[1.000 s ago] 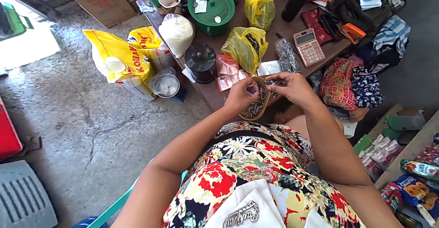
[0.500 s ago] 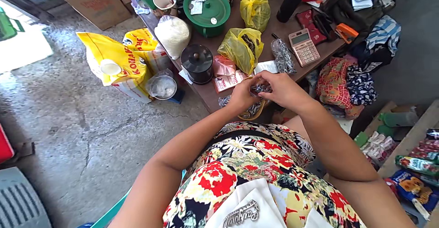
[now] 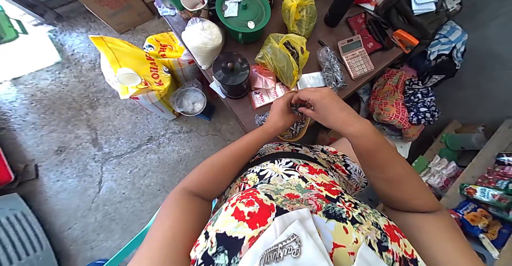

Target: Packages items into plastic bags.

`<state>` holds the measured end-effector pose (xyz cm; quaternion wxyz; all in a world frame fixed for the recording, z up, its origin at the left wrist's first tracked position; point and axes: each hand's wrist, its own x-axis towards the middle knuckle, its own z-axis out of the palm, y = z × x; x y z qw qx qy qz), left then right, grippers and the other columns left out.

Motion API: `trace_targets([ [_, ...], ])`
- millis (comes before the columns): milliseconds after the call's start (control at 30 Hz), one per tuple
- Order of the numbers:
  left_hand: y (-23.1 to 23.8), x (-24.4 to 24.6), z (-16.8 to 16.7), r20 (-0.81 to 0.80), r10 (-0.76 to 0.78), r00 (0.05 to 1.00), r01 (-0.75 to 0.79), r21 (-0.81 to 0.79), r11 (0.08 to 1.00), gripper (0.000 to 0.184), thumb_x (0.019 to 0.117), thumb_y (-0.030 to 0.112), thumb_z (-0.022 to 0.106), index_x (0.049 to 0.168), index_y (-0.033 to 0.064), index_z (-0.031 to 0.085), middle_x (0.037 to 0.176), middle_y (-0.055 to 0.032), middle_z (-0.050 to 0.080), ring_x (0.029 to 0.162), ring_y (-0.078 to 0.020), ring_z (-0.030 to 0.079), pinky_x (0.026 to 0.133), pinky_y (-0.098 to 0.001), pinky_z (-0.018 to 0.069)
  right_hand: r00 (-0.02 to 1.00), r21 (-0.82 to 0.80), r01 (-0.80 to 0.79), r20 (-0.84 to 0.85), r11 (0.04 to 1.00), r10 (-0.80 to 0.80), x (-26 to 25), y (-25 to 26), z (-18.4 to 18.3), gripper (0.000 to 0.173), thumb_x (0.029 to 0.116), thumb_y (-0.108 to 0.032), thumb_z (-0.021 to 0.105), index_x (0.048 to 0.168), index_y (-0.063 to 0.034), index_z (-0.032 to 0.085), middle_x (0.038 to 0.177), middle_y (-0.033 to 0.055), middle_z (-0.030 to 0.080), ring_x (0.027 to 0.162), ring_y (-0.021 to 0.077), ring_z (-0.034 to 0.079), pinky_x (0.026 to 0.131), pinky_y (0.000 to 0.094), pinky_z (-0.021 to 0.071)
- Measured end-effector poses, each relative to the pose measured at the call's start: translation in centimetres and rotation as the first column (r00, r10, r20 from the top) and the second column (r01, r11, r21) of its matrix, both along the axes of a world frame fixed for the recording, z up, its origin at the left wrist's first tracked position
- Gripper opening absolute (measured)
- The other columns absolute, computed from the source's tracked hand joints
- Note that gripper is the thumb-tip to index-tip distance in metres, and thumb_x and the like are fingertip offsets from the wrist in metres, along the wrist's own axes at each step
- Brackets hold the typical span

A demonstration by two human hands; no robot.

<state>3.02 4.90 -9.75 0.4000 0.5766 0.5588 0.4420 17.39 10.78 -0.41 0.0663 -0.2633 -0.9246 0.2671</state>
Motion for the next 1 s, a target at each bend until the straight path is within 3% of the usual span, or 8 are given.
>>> trace_targets([
  [167,-0.1,-0.1,-0.3,0.009,0.005,1.000,-0.005,0.016,1.000,0.035,0.0748,0.001,0.084,0.106,-0.0050,0.069,0.101,-0.0174,0.072,0.097,-0.0250,0.070,0.091,-0.0459,0.0559,0.996,0.064,0.026,0.086,0.998,-0.032,-0.2,0.0,-0.3,0.015,0.0916,0.001,0.071,0.106,-0.0035,0.074,0.110,0.0140,0.073,0.103,0.0328,0.070,0.090,0.0504,0.0575],
  [267,-0.2,-0.1,-0.2,0.013,0.004,1.000,-0.004,0.001,1.000,0.028,0.0769,0.002,0.082,0.100,-0.0053,0.068,0.096,-0.0168,0.070,0.091,-0.0241,0.069,0.085,-0.0438,0.0556,0.990,0.045,0.038,0.135,0.998,-0.043,-0.3,-0.1,-0.3,0.012,0.0945,-0.003,0.069,0.103,-0.0039,0.076,0.105,0.0153,0.068,0.097,0.0323,0.069,0.083,0.0505,0.0581],
  [400,-0.2,-0.2,-0.4,0.029,0.003,1.000,-0.003,0.010,1.000,0.029,0.0767,0.001,0.082,0.100,-0.0045,0.067,0.095,-0.0162,0.070,0.091,-0.0232,0.069,0.085,-0.0435,0.0559,0.984,0.029,0.070,0.161,0.997,-0.074,-0.5,0.1,-0.4,0.015,0.0962,-0.004,0.067,0.109,-0.0029,0.076,0.105,0.0165,0.068,0.095,0.0324,0.069,0.084,0.0500,0.0576],
  [567,-0.3,-0.3,-0.5,0.063,0.021,0.998,-0.022,0.026,0.999,0.038,0.0756,0.001,0.082,0.110,-0.0048,0.066,0.100,-0.0155,0.072,0.095,-0.0212,0.070,0.090,-0.0419,0.0562,0.988,0.061,0.116,0.096,0.991,-0.122,-0.5,-0.4,-0.7,0.018,0.0994,-0.011,0.067,0.116,-0.0043,0.066,0.098,0.0134,0.072,0.085,0.0316,0.073,0.074,0.0526,0.0591],
  [667,-0.4,-0.2,-0.3,0.075,0.028,0.997,-0.028,-0.005,1.000,0.038,0.0780,0.000,0.079,0.113,-0.0047,0.064,0.102,-0.0156,0.071,0.094,-0.0205,0.070,0.087,-0.0392,0.0573,0.991,0.049,0.122,-0.058,0.991,-0.119,0.7,-0.1,-0.4,0.012,0.0992,-0.011,0.065,0.109,-0.0060,0.068,0.099,0.0112,0.069,0.078,0.0245,0.068,0.067,0.0441,0.0583],
  [800,-0.6,-0.4,-0.2,0.089,0.026,0.996,-0.028,0.022,0.999,0.044,0.0770,-0.001,0.081,0.116,-0.0069,0.061,0.107,-0.0173,0.070,0.096,-0.0216,0.070,0.088,-0.0387,0.0572,1.000,0.023,0.012,-0.016,1.000,-0.012,1.5,0.0,-1.4,0.014,0.0903,-0.019,0.075,0.101,-0.0093,0.076,0.129,0.0126,0.063,0.110,0.0290,0.065,0.088,0.0491,0.0575],
  [933,-0.7,-0.6,-0.4,0.096,-0.001,0.995,0.000,0.009,1.000,0.051,0.0746,-0.006,0.082,0.120,-0.0060,0.058,0.108,-0.0167,0.069,0.099,-0.0217,0.069,0.090,-0.0386,0.0567,0.997,0.072,-0.044,0.063,0.996,0.039,1.4,-0.4,-2.4,0.019,0.0876,-0.014,0.076,0.106,-0.0110,0.077,0.148,0.0157,0.053,0.129,0.0358,0.057,0.099,0.0555,0.0514],
  [1000,-0.9,-1.0,-0.3,0.092,-0.024,0.995,0.024,0.007,1.000,0.055,0.0740,-0.006,0.081,0.124,-0.0062,0.057,0.110,-0.0175,0.069,0.101,-0.0224,0.068,0.091,-0.0388,0.0558,0.995,0.120,-0.062,0.079,0.991,0.052,1.1,-0.5,-2.4,0.017,0.0863,-0.007,0.077,0.103,-0.0107,0.077,0.150,0.0159,0.053,0.129,0.0381,0.057,0.098,0.0573,0.0515],
])
